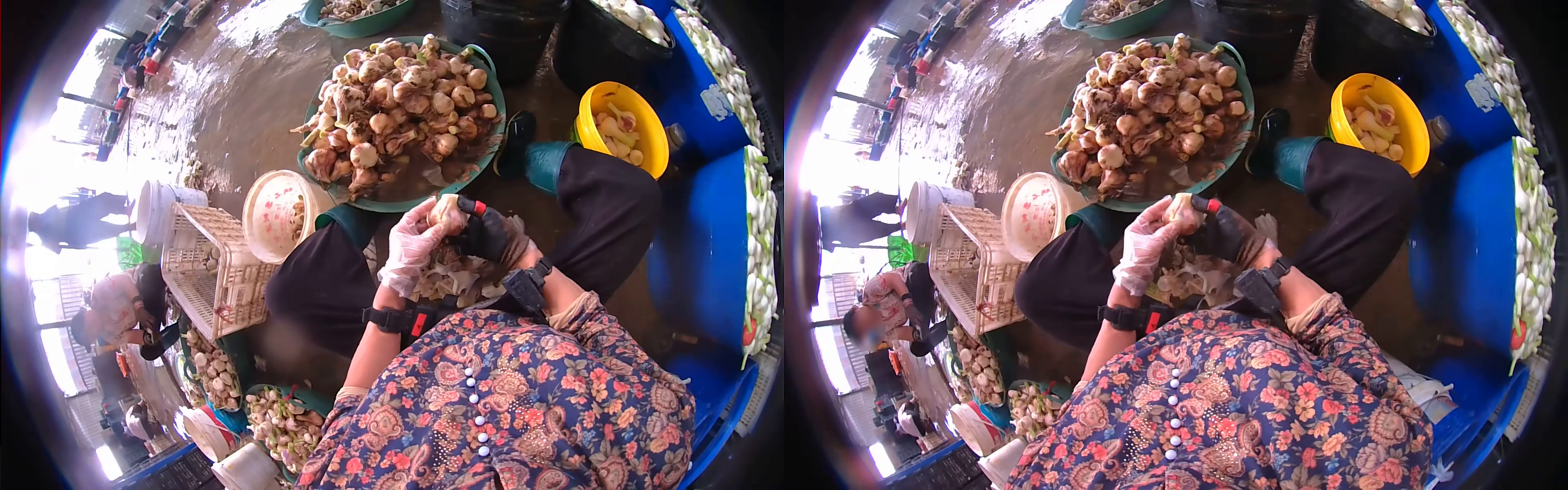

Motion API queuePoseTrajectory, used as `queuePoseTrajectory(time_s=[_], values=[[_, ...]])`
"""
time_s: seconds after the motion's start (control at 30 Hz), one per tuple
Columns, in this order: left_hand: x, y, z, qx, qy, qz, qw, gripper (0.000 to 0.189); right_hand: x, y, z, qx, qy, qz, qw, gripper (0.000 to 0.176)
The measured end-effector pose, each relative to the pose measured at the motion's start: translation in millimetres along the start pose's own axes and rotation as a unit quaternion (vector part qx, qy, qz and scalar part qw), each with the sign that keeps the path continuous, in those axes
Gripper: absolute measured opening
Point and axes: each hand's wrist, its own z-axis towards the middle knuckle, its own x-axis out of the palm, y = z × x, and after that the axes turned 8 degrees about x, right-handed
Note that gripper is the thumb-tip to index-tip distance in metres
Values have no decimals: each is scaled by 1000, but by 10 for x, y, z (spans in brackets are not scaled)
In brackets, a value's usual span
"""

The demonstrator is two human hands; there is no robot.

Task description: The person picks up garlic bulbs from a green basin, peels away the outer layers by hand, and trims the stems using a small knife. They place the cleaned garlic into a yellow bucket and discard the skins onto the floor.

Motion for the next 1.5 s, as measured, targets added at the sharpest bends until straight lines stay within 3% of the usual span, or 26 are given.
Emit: queuePoseTrajectory(time_s=[0.13, 0.2, 0.23, 0.27, 0.3, 0.5, 0.6, 0.7, 0.8, 0.83, 0.87, 0.9, 0.93, 0.97, 1.0, 1.07, 1.1, 1.13, 1.17, 1.2, 1.23, 1.27, 1.33, 1.37, 1.47, 1.5], values=[[-87, -144, 49, -67, 8, -49, 997, 50, -68, -24, -9, -72, -11, -158, 985, 38], [-75, -159, 50, -54, -20, -65, 996, 46, -85, -24, -6, -100, -18, -231, 968, 35], [-81, -141, 61, -56, -45, -63, 995, 44, -86, -43, 15, 25, 11, 39, 999, 35], [-86, -119, 73, -58, -70, -61, 994, 42, -78, -75, 49, 148, 39, 305, 940, 36], [-94, -86, 78, -55, -76, -51, 994, 43, -65, -89, 78, 258, 65, 544, 796, 36], [165, -83, 84, -25, -119, 73, 990, 38, 29, -10, 81, 168, 13, 468, 867, 38], [123, -71, 118, -41, -84, 38, 995, 38, -35, -163, 114, 154, -16, 335, 929, 36], [40, 23, 163, -14, -77, 27, 997, 32, -91, -138, 68, 210, 18, 500, 840, 32], [33, 44, 179, 25, -103, 105, 989, 24, -120, -294, 106, 165, -10, 425, 890, 34], [55, 40, 179, 35, -111, 139, 983, 21, -117, -239, 72, 124, -18, 248, 961, 38], [55, 64, 184, 71, -102, 224, 967, 19, -113, -182, 14, 79, -26, 61, 995, 41], [35, 119, 184, 105, -92, 308, 941, 17, -84, -98, -19, 32, -31, -127, 991, 45], [-4, 185, 205, 141, -83, 389, 907, 16, -88, -92, -13, 86, 47, 141, 985, 47], [-128, 297, 256, 194, -96, 476, 853, 15, -94, -83, 5, 134, 123, 397, 900, 50], [-329, 501, 320, 187, -102, 515, 830, 21, -97, -82, 10, 173, 189, 621, 741, 53], [-373, 356, 267, 41, -58, 575, 815, 28, -89, -14, 15, 170, 140, 621, 752, 54], [-372, 293, 231, 54, -22, 604, 795, 35, -49, 94, 10, 164, 141, 620, 755, 52], [-335, 252, 230, 51, -28, 483, 873, 40, -21, 163, 5, 158, 144, 619, 756, 51], [-303, 205, 247, 49, -34, 355, 933, 44, -32, 183, -3, 88, 75, 358, 927, 48], [-244, 121, 226, 43, -40, 218, 974, 48, -43, 187, -42, 11, -3, 60, 998, 45], [-30, -217, 156, 21, -13, 98, 995, 59, -36, 175, -85, -63, -79, -243, 965, 43], [98, -306, 141, 11, 6, 175, 984, 63, -10, 153, -88, -48, -72, -181, 980, 39], [119, -104, 139, 56, 67, 136, 987, 66, 26, 131, -20, -25, -56, -81, 995, 34], [75, 55, 203, 96, 45, 116, 988, 59, 34, 130, 11, -15, -50, -44, 998, 32], [-17, -152, 209, -19, 42, -152, 987, 51, -34, 184, 11, 5, -53, -6, 999, 29], [6, -162, 186, -46, -9, -193, 980, 47, -71, 216, -1, 108, -39, 3, 993, 32]])
